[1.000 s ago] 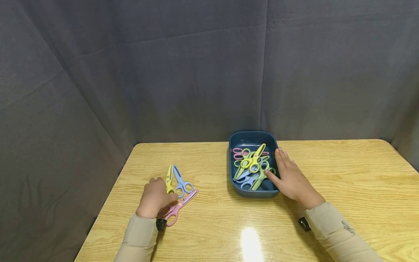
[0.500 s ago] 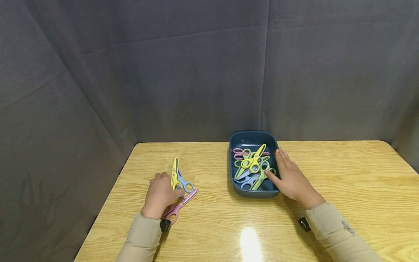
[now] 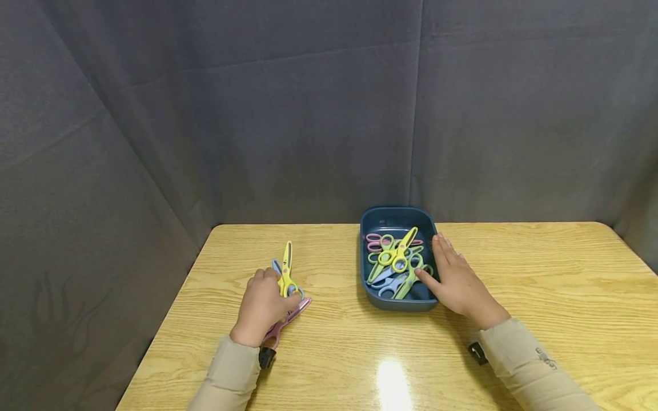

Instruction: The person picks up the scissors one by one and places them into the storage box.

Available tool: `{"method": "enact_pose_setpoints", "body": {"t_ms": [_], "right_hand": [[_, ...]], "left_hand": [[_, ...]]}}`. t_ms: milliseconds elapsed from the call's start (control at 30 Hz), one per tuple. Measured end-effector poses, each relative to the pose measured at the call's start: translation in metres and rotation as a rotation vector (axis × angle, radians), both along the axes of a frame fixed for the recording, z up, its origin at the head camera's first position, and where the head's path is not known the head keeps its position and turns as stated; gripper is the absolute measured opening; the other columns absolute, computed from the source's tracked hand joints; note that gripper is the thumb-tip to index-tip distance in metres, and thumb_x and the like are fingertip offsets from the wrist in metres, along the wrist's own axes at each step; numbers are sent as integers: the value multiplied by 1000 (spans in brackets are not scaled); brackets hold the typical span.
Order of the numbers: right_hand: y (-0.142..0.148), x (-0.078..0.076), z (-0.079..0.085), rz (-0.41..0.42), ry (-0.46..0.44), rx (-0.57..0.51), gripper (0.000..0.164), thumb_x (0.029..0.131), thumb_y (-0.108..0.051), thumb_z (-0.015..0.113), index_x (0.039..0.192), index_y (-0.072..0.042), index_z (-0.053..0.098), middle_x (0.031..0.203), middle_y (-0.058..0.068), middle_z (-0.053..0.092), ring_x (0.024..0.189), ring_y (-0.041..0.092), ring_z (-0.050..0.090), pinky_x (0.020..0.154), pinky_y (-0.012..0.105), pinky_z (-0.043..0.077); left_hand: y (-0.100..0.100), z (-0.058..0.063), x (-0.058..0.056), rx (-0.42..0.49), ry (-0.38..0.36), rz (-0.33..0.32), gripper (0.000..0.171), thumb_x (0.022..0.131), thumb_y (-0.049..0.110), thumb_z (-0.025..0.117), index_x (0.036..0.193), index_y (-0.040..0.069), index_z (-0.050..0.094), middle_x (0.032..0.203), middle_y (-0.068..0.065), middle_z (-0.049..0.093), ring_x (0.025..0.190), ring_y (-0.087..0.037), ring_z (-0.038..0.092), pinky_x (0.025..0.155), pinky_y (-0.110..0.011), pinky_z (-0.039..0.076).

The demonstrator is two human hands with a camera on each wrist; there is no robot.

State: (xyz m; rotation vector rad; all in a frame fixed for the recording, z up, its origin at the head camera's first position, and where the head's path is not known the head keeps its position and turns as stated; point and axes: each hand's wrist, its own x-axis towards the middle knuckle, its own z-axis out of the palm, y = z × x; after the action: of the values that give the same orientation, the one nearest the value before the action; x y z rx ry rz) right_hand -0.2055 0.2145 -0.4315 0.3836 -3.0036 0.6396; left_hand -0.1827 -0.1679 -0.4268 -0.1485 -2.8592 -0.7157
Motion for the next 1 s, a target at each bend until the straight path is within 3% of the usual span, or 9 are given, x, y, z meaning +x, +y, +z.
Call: {"method": "enact_pose_setpoints", "body": {"t_ms": [467,633,1000], "right_hand": [[0,0,-2,-3,7,-1,90,104,-53,45,158,8,7,165,29,6,151,47,10,117,65,15],[-1,0,-1,-5,-1,-2,90,104,-53,45,158,8,7,165,29,6,151,47,9,118,64,14],[-1,1,0,-4,-2,-5,90,104,-53,45,158,9,7,165,29,6,152,47,9,118,64,13]], "left_hand": [[14,6,-4,14,6,-41,57,78,24,78,116,-14,62,100,-20,60,79,-26,51,68,-36,47],[24,13,-7,14,29,-79,52,78,23,78,112,-13,63,92,-16,57,74,-24,48,63,-34,46],[58,33,-13,46,3,-120,50,78,27,77,111,-7,62,97,-13,56,84,-29,50,71,-36,46]]}}
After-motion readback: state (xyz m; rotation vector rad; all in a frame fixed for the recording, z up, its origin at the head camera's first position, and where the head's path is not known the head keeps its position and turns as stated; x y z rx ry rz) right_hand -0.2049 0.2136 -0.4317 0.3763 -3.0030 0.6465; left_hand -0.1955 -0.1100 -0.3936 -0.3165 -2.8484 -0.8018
